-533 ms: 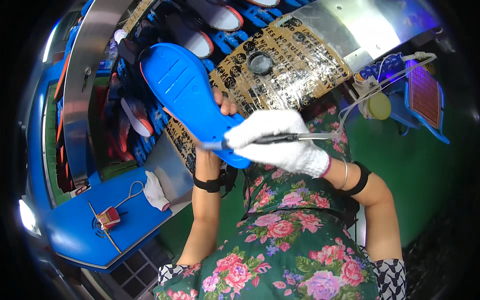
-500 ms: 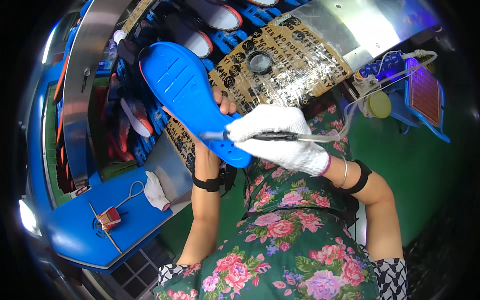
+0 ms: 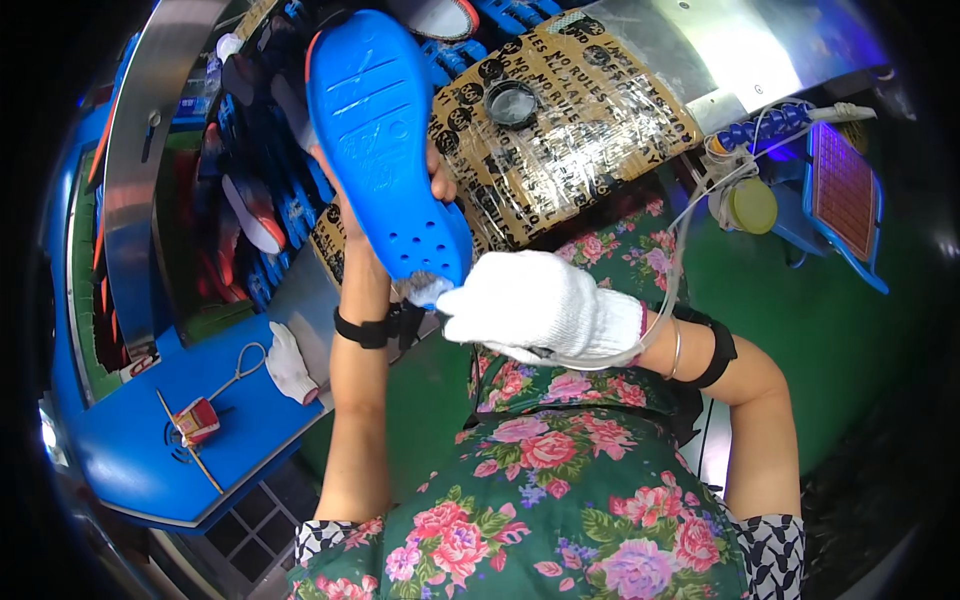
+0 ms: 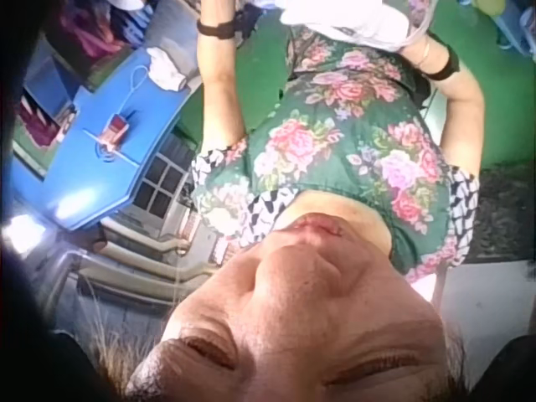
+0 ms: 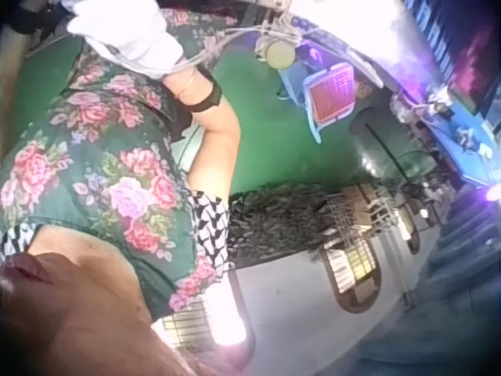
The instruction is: Apply adhesive to the surface of shoe soles and uppers using a brush.
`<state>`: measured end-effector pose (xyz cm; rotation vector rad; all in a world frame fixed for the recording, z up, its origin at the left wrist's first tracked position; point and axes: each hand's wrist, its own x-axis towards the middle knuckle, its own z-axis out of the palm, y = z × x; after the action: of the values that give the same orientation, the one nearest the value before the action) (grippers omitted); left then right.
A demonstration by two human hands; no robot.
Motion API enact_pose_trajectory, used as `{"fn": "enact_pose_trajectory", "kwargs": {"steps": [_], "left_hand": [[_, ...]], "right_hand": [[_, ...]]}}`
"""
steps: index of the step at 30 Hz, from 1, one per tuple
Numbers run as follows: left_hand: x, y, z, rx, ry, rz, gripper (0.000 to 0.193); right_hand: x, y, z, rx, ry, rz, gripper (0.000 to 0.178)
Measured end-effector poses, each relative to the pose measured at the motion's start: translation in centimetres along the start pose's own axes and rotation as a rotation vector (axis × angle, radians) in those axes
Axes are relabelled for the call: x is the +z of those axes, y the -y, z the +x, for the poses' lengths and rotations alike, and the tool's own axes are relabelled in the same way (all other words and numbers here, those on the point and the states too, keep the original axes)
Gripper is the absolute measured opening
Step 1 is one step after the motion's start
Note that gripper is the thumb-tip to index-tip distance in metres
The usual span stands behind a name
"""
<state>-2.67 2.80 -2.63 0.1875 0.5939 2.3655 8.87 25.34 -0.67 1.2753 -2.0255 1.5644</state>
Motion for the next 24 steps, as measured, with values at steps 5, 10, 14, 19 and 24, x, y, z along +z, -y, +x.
{"fn": "enact_pose_trajectory", "kwargs": {"steps": [5,10,14,19,24], "left_hand": [[-0.4,-0.7,-0.1,-0.13,0.046,0.011,0.121],[0.3,-1.0,0.4,-0.237,-0.179,0.251,0.111],[0.4,-1.2,0.3,-0.202,-0.302,0.435,0.109],[-0.9,-1.0,0.0,-0.079,-0.246,0.117,0.108],[-3.9,0.0,-2.8,0.339,-0.374,0.305,0.088]], "right_hand": [[-2.3,-1.2,2.3,0.136,0.083,0.368,0.018],[-1.3,-2.1,2.0,0.012,0.17,0.253,0.023],[-2.1,-2.2,3.4,0.139,0.094,0.244,0.014],[-2.1,-1.9,2.4,0.576,-0.008,0.712,0.014],[-1.2,-2.7,2.7,0.862,-0.529,0.983,0.022]]}}
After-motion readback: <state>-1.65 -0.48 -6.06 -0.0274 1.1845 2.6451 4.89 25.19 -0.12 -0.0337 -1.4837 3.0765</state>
